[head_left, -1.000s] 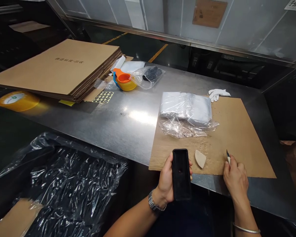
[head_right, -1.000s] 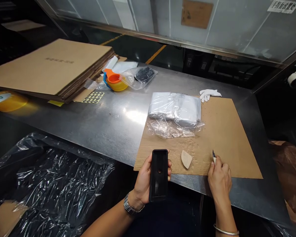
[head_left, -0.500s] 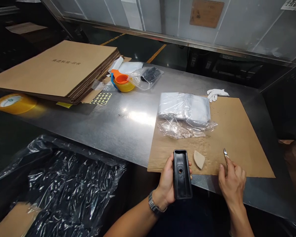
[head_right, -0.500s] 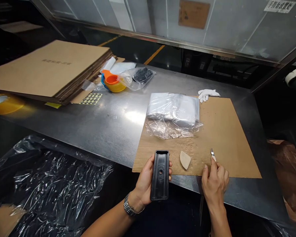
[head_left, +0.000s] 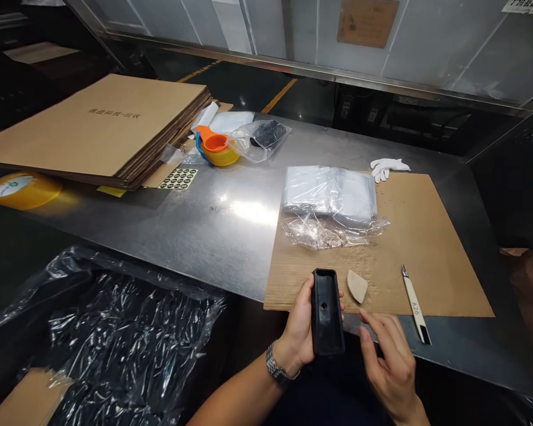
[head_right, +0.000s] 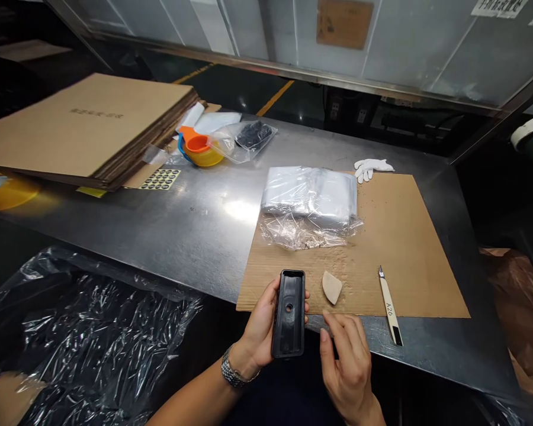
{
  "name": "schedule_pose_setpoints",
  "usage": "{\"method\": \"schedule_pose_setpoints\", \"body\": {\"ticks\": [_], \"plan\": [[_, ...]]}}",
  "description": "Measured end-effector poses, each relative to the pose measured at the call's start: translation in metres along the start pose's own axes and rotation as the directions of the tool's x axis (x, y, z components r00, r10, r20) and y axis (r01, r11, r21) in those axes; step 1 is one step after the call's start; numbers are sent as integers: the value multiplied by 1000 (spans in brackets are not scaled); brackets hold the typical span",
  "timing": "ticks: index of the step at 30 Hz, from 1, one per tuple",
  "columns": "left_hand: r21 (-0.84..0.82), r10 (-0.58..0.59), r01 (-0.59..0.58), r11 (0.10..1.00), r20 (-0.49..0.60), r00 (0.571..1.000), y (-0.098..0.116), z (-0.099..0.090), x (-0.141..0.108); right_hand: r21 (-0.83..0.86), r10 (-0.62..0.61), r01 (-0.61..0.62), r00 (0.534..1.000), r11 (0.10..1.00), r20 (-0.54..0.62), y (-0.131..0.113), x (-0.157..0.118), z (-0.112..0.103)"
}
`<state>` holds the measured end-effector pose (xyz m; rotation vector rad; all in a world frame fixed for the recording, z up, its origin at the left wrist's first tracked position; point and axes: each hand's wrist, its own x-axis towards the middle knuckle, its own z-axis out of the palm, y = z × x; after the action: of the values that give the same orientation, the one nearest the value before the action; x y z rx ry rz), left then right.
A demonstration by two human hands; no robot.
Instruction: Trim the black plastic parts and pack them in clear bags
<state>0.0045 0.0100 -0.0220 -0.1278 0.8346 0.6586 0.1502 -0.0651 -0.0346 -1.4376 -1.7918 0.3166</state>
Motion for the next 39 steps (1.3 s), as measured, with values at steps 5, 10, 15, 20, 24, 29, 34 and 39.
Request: {"method": "schedule_pose_setpoints", "body": {"ticks": [5, 10, 15, 20, 24, 29, 34, 39], "plan": [[43, -52, 46, 998, 134, 990, 0, -2, 3, 142, -123, 111, 990, 984, 76, -14, 1, -1], [57, -67, 55, 997, 241, 968, 0, -3, 4, 146, -207, 185, 965, 972, 162, -20, -2, 3], [51, -91, 81, 995, 270, 959, 0, -3, 4, 137, -204, 184, 968, 973, 145, -22, -1, 4], [46, -111, 102, 994, 273, 956, 0, -3, 6, 140, -202, 183, 971, 973, 131, -22, -1, 4], [50, -119, 110, 993, 267, 956, -1, -4, 7, 154, -193, 171, 971, 973, 140, -21, -3, 4], [50, -132, 123, 991, 276, 952, -2, -6, 9, 159, -190, 170, 974, 973, 123, -21, -4, 4], [61, -142, 130, 990, 276, 951, -2, -6, 10, 160, -184, 165, 977, 973, 112, -21, -4, 4], [71, -150, 135, 988, 277, 949, -3, -5, 10, 163, -188, 170, 977, 972, 101, -21, -3, 3]]}}
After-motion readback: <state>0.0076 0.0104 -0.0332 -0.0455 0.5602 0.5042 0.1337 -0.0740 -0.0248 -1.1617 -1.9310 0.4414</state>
